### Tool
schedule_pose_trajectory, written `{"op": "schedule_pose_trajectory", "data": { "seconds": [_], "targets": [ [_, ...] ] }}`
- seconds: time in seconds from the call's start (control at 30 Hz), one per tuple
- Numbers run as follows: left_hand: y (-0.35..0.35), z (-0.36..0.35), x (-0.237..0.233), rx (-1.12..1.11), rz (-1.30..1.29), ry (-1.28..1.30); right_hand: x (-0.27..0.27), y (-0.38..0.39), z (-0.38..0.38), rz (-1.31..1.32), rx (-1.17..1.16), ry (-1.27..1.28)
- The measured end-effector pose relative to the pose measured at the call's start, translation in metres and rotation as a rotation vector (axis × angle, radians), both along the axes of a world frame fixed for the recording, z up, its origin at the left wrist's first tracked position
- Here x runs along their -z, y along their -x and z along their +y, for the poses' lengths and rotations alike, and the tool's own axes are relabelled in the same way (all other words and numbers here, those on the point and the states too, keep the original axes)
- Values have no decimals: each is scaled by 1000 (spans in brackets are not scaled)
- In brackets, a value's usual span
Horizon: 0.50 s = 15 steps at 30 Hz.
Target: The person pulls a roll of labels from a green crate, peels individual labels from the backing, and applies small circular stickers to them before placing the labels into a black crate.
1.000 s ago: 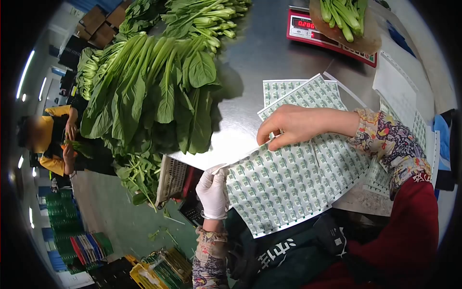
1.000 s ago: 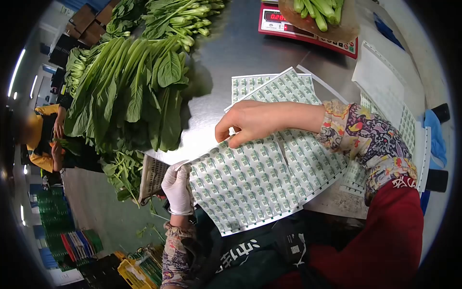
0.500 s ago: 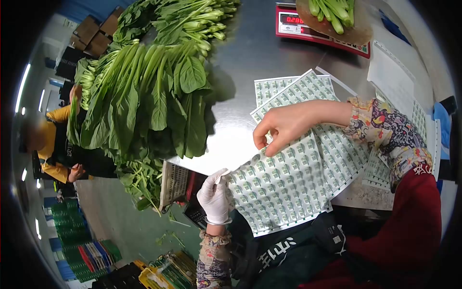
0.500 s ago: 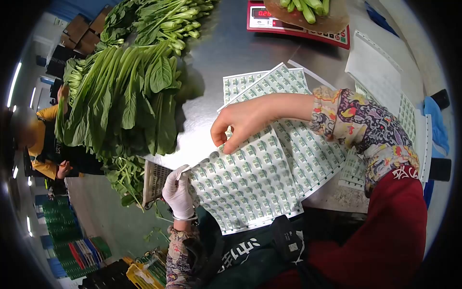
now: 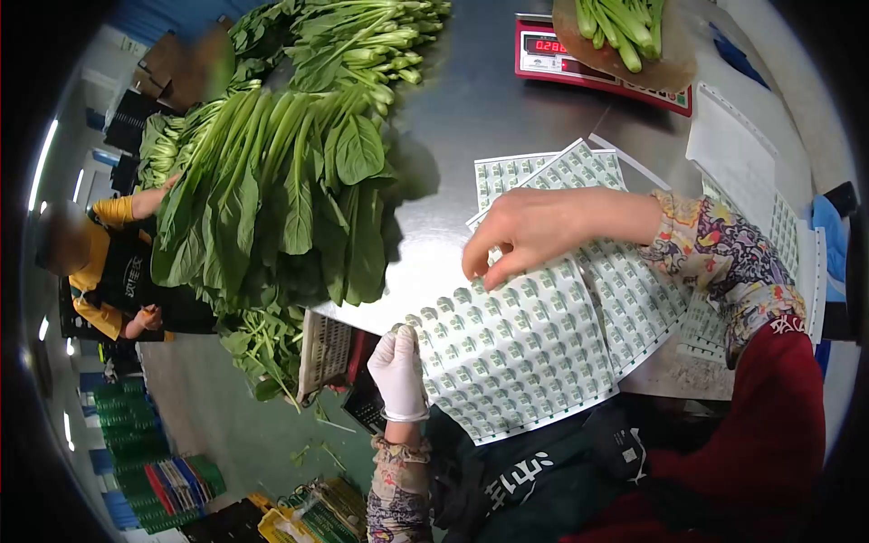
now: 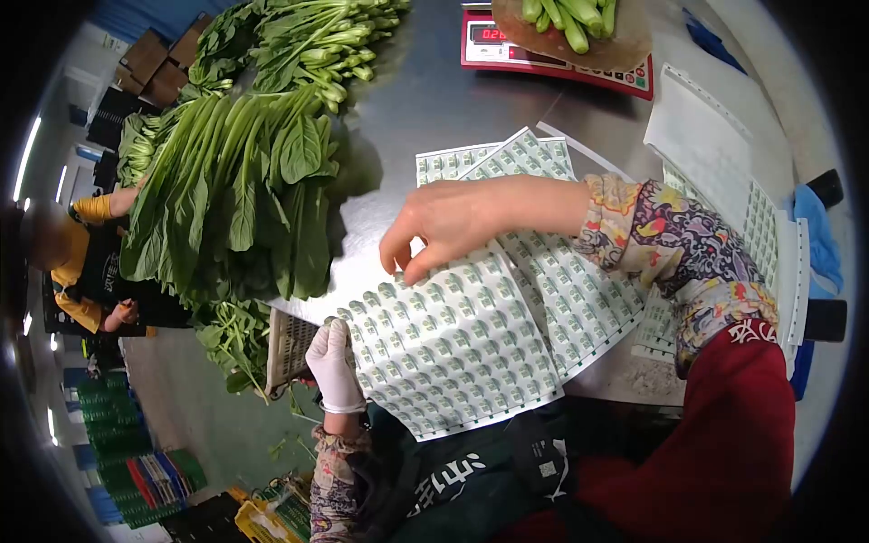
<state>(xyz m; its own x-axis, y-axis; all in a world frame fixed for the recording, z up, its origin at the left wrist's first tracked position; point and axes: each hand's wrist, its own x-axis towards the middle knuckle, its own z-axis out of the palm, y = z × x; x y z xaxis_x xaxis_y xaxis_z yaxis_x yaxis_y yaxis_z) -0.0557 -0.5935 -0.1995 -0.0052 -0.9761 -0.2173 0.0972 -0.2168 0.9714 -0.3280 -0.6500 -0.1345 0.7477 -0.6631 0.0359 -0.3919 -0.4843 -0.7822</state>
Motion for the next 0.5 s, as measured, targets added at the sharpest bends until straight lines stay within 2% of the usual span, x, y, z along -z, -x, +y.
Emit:
{"op": "schedule_pose_trajectory", "data": {
  "seconds": [0.13,0.17,0.27,0.3,0.4,0.43,0.5],
  "targets": [
    [-6,0,4,-18,24,27,-1,11,-3,-113,181,-415],
    [-6,1,4,-30,30,34,1,18,-2,-110,207,-440],
    [-1,3,1,-70,63,50,21,31,8,-159,207,-437],
    [1,4,0,-79,77,52,22,33,15,-165,223,-277],
    [0,4,8,-89,61,90,17,32,28,-68,370,-379],
    [-1,5,10,-85,32,91,18,30,34,-134,416,-331],
    [-7,6,14,-88,-27,97,19,33,38,-61,419,-288]
  ]
}}
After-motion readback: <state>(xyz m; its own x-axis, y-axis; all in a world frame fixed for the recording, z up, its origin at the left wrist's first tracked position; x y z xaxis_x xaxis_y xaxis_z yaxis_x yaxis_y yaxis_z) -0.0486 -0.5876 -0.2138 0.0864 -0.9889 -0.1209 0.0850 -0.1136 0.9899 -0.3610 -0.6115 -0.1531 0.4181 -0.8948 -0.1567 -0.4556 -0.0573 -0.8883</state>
